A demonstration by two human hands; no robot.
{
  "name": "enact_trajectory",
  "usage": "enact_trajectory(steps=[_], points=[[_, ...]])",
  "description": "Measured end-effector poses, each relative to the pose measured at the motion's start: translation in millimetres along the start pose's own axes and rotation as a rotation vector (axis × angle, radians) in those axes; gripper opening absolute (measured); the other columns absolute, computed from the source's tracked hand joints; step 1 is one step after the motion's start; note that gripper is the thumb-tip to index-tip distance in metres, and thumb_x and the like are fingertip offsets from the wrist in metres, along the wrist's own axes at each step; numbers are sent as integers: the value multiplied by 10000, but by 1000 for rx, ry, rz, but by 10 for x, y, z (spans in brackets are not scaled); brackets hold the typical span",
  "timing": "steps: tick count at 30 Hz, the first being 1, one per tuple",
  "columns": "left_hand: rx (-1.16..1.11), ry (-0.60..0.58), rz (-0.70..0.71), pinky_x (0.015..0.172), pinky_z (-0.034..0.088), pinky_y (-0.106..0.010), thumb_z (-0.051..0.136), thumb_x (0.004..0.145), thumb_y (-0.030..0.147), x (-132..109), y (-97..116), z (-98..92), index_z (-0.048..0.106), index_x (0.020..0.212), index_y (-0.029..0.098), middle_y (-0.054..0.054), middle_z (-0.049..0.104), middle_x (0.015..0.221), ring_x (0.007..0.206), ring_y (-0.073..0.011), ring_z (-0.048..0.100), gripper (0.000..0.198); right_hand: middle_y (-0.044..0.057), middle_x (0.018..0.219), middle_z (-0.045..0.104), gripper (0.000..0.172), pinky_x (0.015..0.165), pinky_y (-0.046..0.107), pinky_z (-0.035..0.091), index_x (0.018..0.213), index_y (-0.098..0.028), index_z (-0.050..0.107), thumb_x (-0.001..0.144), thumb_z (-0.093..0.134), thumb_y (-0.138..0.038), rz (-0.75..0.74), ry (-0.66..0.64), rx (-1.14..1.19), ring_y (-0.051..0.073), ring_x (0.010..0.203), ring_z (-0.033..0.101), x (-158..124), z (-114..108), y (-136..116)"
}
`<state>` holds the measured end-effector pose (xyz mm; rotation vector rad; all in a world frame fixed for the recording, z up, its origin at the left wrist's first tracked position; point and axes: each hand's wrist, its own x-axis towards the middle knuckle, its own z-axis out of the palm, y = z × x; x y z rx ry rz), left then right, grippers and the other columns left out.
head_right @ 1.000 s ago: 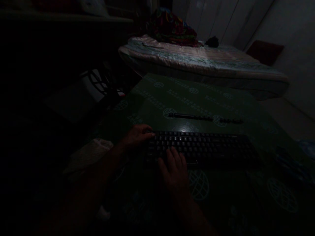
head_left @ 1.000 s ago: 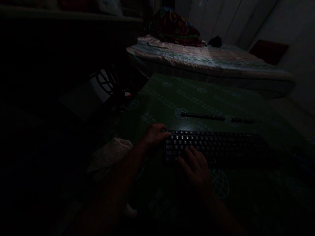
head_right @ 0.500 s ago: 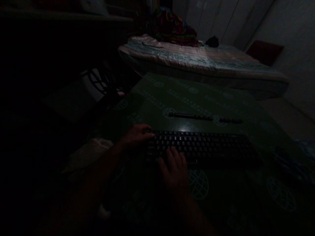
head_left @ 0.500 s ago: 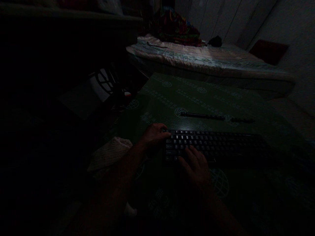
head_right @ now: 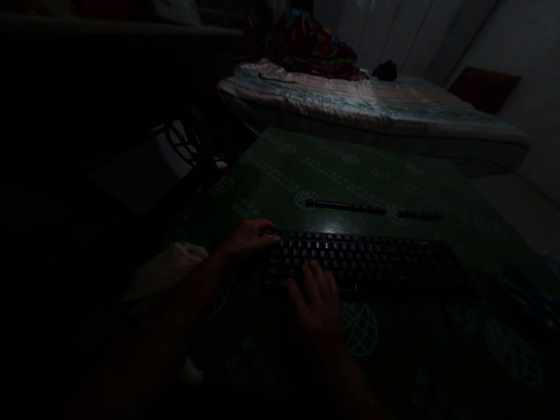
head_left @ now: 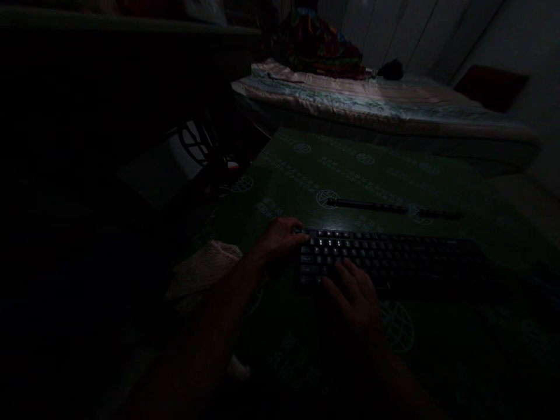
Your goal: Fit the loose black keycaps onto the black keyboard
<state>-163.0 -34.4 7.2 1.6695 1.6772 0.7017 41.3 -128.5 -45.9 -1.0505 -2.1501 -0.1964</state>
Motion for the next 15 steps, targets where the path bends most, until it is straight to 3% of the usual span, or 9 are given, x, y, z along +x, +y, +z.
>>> enact_trajectory(steps=[15], points=[[22,-28,-10,559,415,-250,605,662,407,4,13,-6,679,921,148,-10,622,715,677,-173,579,373,176,1247,533,221,978,537,380,1074,-168,577,867,504,-196,-6,-4,28,325,1266,412,13,-4,6]])
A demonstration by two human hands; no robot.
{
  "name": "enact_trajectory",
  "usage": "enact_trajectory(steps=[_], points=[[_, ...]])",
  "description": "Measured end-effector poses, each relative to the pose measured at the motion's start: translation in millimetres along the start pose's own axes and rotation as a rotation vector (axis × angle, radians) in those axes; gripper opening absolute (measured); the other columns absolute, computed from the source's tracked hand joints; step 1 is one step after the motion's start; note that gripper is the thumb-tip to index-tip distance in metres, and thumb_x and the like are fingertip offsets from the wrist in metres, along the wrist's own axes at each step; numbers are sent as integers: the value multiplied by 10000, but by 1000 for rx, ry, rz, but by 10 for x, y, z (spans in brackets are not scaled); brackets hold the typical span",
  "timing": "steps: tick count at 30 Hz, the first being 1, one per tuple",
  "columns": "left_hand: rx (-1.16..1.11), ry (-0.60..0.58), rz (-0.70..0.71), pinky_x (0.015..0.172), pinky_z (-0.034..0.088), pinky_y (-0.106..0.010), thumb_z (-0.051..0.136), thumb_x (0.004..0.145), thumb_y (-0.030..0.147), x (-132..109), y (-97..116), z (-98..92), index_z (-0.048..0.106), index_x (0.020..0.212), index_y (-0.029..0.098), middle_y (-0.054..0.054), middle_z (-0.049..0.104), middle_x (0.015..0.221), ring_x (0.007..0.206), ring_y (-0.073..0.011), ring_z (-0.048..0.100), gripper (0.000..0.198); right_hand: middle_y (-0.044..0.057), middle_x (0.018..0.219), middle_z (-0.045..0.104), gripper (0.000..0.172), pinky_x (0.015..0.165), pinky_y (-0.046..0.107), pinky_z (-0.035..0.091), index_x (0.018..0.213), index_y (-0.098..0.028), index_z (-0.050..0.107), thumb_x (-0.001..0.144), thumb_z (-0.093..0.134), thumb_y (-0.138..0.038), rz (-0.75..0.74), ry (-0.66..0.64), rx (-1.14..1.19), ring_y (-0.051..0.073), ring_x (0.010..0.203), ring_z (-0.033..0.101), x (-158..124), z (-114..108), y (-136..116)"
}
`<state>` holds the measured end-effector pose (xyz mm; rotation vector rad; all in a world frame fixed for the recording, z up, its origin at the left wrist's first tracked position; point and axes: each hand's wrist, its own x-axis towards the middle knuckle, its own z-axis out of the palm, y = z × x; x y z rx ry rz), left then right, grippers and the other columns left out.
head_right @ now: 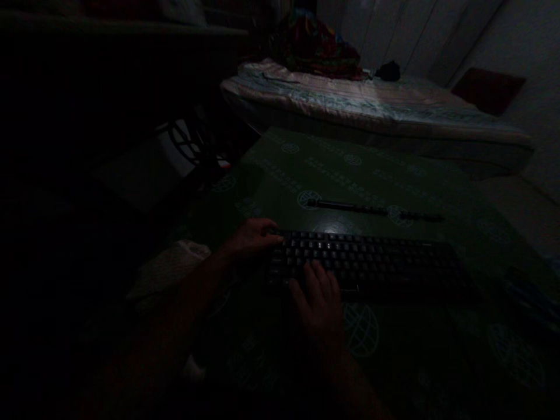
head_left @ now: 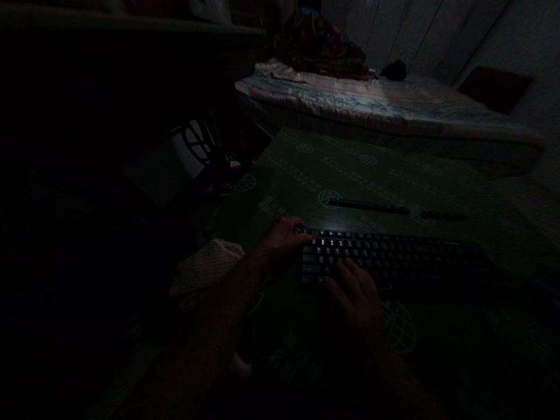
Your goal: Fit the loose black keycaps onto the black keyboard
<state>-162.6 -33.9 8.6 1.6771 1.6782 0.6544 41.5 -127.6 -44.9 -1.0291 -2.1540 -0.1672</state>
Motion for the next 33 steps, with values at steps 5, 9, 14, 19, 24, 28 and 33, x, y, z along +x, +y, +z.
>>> enact_trajectory(steps=[5,9,14,19,24,28,33], points=[[-3,2,10,548,410,-241,593,668,397,-9,1,9,673,917,146,-5,623,689,666,-168,579,362,192,1239,533,210,978,542,377,1058,-153,586,875,492,-200,-11,6,0,334,1262,413,-8,4,5],[10,11,19,553,407,-241,590,673,392,-10,12,4,674,916,140,-5,616,693,666,-164,571,360,187,1251,527,210,989,538,370,1055,-155,593,872,497,-195,-5,4,-2,328,1269,406,-13,11,-1],[11,18,24,546,398,-241,595,663,384,-8,9,6,679,903,132,-6,605,683,658,-164,567,358,194,1248,527,214,983,540,372,1061,-146,592,881,482,-184,-7,-15,-4,331,1270,403,-7,2,4],[-13,3,39,550,404,-246,580,686,403,-18,-18,13,672,918,138,-11,618,693,666,-169,576,363,203,1246,525,211,975,546,375,1063,-143,585,880,490,-188,-15,0,2,336,1264,408,2,5,1],[-22,-4,47,576,412,-263,595,683,398,4,-51,17,670,915,136,-26,634,734,683,-175,583,358,194,1233,537,209,980,533,377,1047,-146,596,884,467,-174,-11,7,-15,325,1263,412,2,17,-7],[-27,-8,50,581,412,-259,578,703,374,4,-58,22,665,917,144,-23,640,729,691,-173,582,327,189,1243,532,217,986,536,373,1063,-153,591,876,484,-181,-8,8,-15,323,1268,407,-10,5,-11],[-17,0,41,591,428,-257,579,692,383,0,-54,21,670,926,153,-23,647,755,706,-177,589,341,181,1244,530,213,988,533,375,1065,-163,585,876,490,-185,-2,-9,-22,318,1275,399,-17,3,-8]])
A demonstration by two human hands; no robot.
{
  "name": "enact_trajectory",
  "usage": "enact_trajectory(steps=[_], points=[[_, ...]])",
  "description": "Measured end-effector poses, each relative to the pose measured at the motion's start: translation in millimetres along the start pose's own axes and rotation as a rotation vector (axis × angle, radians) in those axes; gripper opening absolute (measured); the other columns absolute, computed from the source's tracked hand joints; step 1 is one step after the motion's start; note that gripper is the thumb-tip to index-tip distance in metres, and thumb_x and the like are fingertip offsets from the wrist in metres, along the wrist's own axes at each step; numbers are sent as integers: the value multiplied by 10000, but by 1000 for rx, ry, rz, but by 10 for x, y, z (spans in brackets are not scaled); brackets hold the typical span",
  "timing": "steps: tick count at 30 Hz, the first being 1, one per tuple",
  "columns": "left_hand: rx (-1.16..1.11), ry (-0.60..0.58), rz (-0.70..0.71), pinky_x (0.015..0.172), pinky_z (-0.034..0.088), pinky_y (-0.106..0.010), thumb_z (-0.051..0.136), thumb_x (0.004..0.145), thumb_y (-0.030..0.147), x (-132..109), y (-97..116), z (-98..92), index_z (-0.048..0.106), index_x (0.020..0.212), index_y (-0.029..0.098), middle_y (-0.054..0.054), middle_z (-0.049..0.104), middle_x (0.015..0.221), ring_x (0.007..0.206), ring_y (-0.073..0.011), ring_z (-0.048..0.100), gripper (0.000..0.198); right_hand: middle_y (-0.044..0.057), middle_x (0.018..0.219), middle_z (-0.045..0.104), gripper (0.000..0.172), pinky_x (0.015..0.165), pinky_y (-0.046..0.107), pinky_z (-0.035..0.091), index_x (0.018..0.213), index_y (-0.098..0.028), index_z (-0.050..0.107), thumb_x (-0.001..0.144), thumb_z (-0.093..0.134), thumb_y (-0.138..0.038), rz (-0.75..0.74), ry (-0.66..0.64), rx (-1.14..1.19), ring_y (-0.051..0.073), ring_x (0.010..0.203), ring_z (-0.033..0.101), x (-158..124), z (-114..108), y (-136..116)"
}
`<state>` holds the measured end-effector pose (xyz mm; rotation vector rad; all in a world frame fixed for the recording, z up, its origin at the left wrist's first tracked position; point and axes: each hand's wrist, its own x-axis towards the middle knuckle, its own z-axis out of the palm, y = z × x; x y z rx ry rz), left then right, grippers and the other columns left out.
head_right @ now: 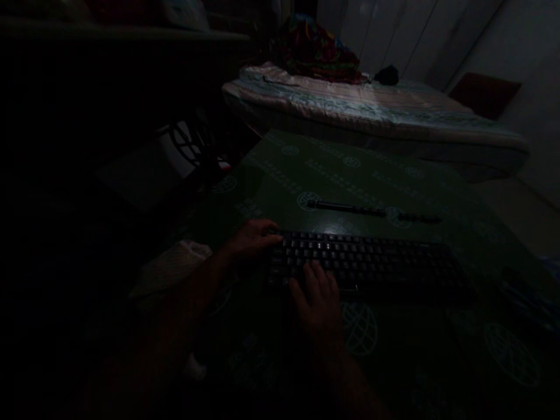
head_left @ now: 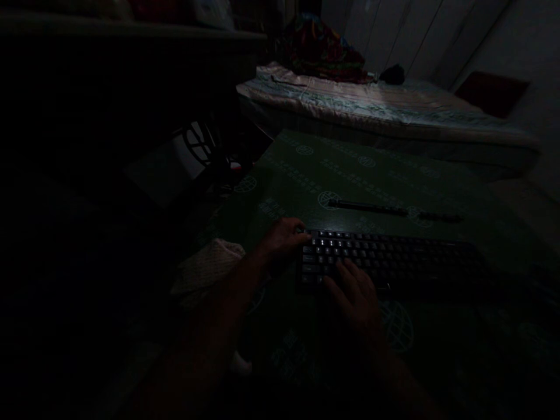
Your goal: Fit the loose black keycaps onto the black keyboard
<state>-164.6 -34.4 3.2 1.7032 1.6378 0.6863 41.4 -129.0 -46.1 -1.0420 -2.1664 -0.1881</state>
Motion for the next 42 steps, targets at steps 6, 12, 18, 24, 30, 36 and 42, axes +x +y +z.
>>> enact_trajectory(steps=[6,12,18,24,30,36,42], points=[[24,8,-5,610,443,-269,572,678,429,7,21,-10,680,923,149,-33,657,779,727,-190,601,388,188,1241,534,218,983,532,375,1070,-161,586,891,468,-203,-2,11,4,321,1268,408,5,12,7],[33,4,-11,551,409,-254,580,669,434,-3,39,-17,677,934,144,-17,630,720,667,-175,582,405,188,1251,524,216,990,532,366,1071,-156,580,891,470,-204,6,7,12,316,1276,397,8,11,-1],[21,-11,-9,553,415,-252,582,674,424,1,27,-15,672,932,146,-8,618,697,658,-171,578,390,173,1253,531,225,1000,523,359,1060,-163,597,862,491,-182,-7,17,0,311,1283,387,1,24,13],[23,-6,-15,572,421,-258,584,679,415,3,19,-8,668,931,152,-15,633,739,697,-181,588,374,179,1255,531,222,998,523,356,1044,-156,604,860,483,-178,4,14,2,310,1273,396,6,42,8],[8,-15,-20,554,412,-249,586,680,433,15,8,-8,663,913,166,-8,620,742,688,-173,582,362,170,1226,545,210,995,514,357,1025,-164,599,877,450,-179,18,41,-9,297,1265,405,24,52,-7],[24,-16,-15,546,405,-256,585,663,444,35,-6,-12,662,897,159,-7,610,710,665,-176,576,377,174,1198,567,211,979,506,373,1009,-157,620,868,464,-175,-2,60,-33,297,1253,416,40,62,3],[31,13,-7,588,434,-265,567,668,470,15,19,-18,659,920,164,-19,631,765,717,-191,595,407,169,1197,575,214,984,490,367,1011,-173,627,852,483,-188,-19,72,-76,293,1261,406,37,89,23]])
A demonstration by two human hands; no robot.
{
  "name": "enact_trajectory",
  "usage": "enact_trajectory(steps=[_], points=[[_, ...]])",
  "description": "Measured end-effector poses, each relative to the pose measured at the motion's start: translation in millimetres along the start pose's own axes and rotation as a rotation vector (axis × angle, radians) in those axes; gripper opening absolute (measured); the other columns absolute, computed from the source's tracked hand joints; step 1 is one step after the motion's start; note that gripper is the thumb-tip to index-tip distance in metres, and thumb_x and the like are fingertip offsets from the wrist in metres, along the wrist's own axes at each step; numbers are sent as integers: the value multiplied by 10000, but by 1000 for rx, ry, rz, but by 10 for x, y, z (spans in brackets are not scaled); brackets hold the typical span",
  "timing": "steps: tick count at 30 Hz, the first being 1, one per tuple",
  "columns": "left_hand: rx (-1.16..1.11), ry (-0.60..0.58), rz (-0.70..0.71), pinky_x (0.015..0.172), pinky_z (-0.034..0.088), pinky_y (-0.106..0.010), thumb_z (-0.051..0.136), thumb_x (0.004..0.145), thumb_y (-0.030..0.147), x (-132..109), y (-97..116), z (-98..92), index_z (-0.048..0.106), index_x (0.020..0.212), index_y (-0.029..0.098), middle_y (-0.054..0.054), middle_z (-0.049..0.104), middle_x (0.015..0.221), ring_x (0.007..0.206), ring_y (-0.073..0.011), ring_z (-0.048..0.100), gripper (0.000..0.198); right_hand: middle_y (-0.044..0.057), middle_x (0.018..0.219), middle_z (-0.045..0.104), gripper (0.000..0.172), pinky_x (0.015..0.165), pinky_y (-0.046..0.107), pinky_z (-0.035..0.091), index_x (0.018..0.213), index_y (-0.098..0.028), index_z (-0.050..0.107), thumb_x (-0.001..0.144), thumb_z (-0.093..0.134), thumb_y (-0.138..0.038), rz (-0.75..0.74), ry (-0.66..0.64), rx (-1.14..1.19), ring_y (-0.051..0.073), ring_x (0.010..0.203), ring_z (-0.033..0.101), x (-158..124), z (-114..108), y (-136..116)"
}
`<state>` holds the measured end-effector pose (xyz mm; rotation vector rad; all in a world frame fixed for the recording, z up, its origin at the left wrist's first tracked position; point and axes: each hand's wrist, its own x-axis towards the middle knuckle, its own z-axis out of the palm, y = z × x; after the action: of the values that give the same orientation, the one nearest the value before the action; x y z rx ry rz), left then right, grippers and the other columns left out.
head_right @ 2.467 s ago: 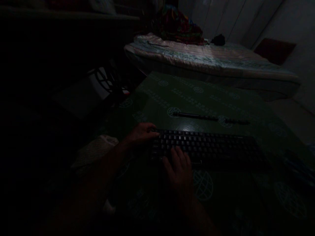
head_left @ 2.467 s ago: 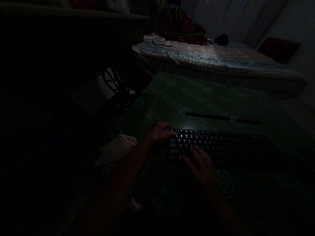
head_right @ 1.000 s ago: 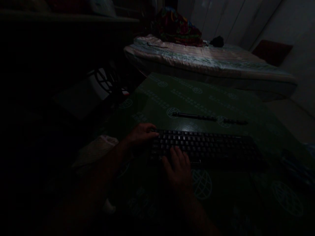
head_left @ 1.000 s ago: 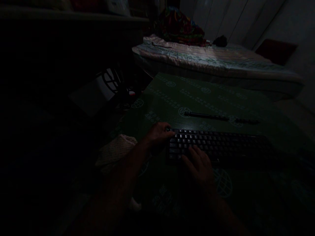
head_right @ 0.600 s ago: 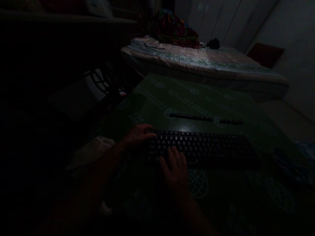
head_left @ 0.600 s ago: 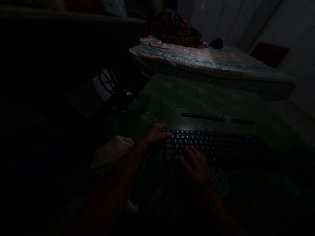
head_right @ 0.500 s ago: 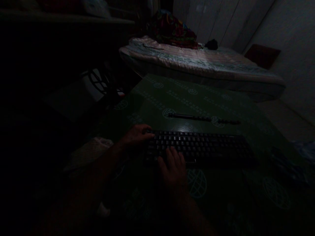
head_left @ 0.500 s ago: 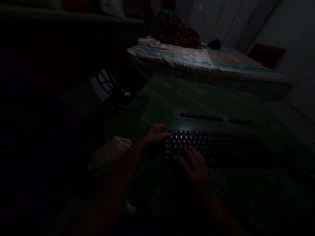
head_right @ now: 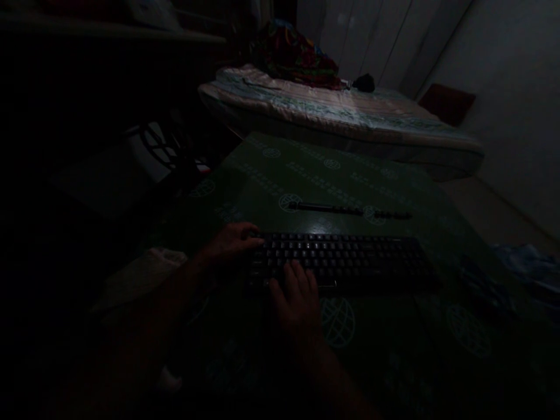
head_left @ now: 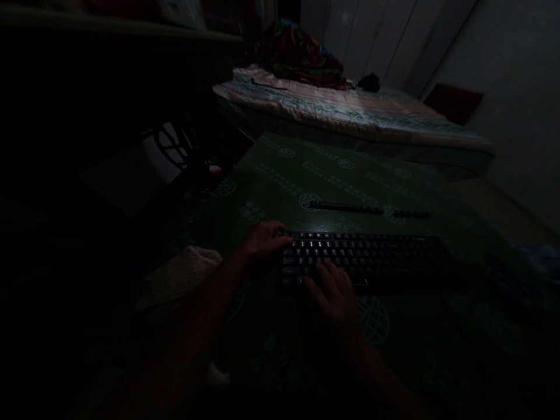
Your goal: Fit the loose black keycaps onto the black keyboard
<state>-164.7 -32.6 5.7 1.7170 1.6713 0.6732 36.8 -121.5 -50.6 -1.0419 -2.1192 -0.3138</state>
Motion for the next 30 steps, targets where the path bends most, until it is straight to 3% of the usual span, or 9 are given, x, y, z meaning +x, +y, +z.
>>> enact_trajectory(steps=[14,23,30], points=[[-15,-26,-9,563,424,-260,577,652,513,5,26,-36,645,902,173,-8,620,726,687,-189,591,427,176,1202,568,228,977,473,362,1044,-169,617,851,504,-210,-34,-60,-41,295,1239,413,39,-38,28],[6,2,-17,598,447,-269,576,641,494,42,3,-19,655,874,182,-13,640,773,745,-206,602,397,163,1184,576,218,963,463,365,1021,-178,620,851,489,-216,-23,-33,-39,285,1234,408,67,-19,7],[-2,3,-104,607,460,-281,600,612,484,61,79,-55,642,893,181,-19,644,765,739,-220,607,416,140,1151,585,195,964,443,366,996,-188,613,870,476,-250,-33,21,-82,268,1211,426,114,22,18]])
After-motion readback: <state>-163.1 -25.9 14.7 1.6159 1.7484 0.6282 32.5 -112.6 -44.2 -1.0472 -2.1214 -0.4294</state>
